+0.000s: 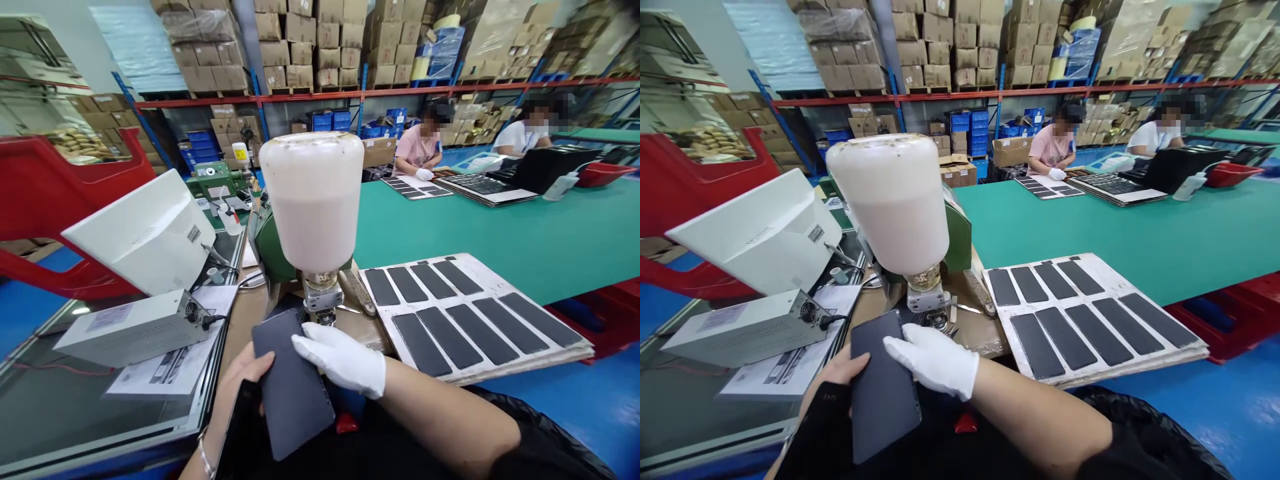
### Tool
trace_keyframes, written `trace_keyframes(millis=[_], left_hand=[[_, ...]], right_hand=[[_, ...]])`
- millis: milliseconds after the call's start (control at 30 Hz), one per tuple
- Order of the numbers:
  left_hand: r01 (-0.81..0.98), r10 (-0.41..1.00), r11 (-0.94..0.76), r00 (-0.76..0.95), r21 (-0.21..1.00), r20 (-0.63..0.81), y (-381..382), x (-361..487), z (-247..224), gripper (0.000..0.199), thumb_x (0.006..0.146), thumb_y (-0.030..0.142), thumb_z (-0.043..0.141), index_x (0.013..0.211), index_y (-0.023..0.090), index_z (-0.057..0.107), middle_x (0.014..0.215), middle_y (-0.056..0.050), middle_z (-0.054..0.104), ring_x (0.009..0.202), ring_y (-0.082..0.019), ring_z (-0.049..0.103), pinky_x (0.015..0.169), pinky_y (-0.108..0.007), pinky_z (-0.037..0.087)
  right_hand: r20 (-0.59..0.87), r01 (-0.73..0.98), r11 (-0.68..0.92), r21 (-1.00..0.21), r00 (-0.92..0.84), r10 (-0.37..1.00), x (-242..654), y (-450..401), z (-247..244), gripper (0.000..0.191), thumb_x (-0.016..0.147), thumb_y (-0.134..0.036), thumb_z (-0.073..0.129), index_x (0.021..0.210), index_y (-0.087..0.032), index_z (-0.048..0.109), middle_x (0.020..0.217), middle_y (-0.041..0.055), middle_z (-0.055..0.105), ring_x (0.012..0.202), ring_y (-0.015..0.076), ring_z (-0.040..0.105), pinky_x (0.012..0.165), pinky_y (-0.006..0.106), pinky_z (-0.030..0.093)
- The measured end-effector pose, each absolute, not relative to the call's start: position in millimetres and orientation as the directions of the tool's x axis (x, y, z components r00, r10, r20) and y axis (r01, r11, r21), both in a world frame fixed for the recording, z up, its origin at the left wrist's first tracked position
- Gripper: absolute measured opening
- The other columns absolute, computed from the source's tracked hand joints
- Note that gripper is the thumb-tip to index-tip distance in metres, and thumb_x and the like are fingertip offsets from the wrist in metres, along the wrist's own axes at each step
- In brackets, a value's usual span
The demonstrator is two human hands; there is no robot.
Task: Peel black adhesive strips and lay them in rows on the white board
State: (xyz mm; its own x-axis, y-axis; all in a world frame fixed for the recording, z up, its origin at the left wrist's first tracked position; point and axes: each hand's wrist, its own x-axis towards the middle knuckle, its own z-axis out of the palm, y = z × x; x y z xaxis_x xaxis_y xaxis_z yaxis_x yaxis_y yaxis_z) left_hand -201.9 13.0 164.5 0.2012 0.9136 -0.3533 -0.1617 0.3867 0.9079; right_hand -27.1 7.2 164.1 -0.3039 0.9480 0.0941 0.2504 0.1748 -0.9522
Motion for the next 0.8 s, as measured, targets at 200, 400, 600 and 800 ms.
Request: trace_keyframes(millis=[200,400,600,800], left_hand=[[-0.146,0.932,0.283,0.277,0.948,-0.235,-9,-219,159,0.036,0.066,0.031,0.073,0.1,0.02,0.065,0.088,-0.005,0.07,0.08,-0.022,0.064,0.07,-0.028,0.05],[0.09,0.722,0.287,0.634,0.954,-0.277,-1,-193,138,0.021,0.074,0.031,0.067,0.087,0.016,0.066,0.08,-0.005,0.067,0.077,-0.021,0.061,0.07,-0.029,0.047],[0.226,0.615,0.227,0.721,0.947,-0.32,16,-149,130,0.013,0.066,0.024,0.069,0.071,0.013,0.065,0.066,-0.002,0.064,0.063,-0.015,0.057,0.057,-0.022,0.042],[-0.011,0.811,0.295,0.531,0.956,-0.244,39,-109,145,0.028,0.071,0.039,0.061,0.061,0.015,0.053,0.041,0.007,0.041,0.031,-0.005,0.03,0.033,-0.018,0.018]], right_hand=[[0.024,0.036,0.053,-0.998,-0.554,0.832,-27,21,180,0.025,0.077,-0.042,0.06,0.077,-0.017,0.056,0.069,-0.0018,0.053,0.063,0.0111,0.048,0.057,0.023,0.039],[-0.147,0.162,-0.101,-0.982,-0.306,0.941,16,1,158,0.022,0.067,-0.027,0.069,0.074,-0.015,0.052,0.057,-0.0043,0.052,0.049,0.008,0.047,0.045,0.019,0.035],[-0.091,-0.164,-0.087,-0.983,0.019,0.996,78,-26,132,0.02,0.07,-0.03,0.068,0.081,-0.016,0.058,0.075,0.002,0.062,0.069,0.0154,0.058,0.065,0.029,0.047],[-0.112,-0.284,-0.078,-0.956,0.108,0.988,109,-34,123,0.013,0.069,-0.027,0.069,0.076,-0.018,0.063,0.079,0.0027,0.064,0.074,0.0164,0.058,0.071,0.029,0.046]])
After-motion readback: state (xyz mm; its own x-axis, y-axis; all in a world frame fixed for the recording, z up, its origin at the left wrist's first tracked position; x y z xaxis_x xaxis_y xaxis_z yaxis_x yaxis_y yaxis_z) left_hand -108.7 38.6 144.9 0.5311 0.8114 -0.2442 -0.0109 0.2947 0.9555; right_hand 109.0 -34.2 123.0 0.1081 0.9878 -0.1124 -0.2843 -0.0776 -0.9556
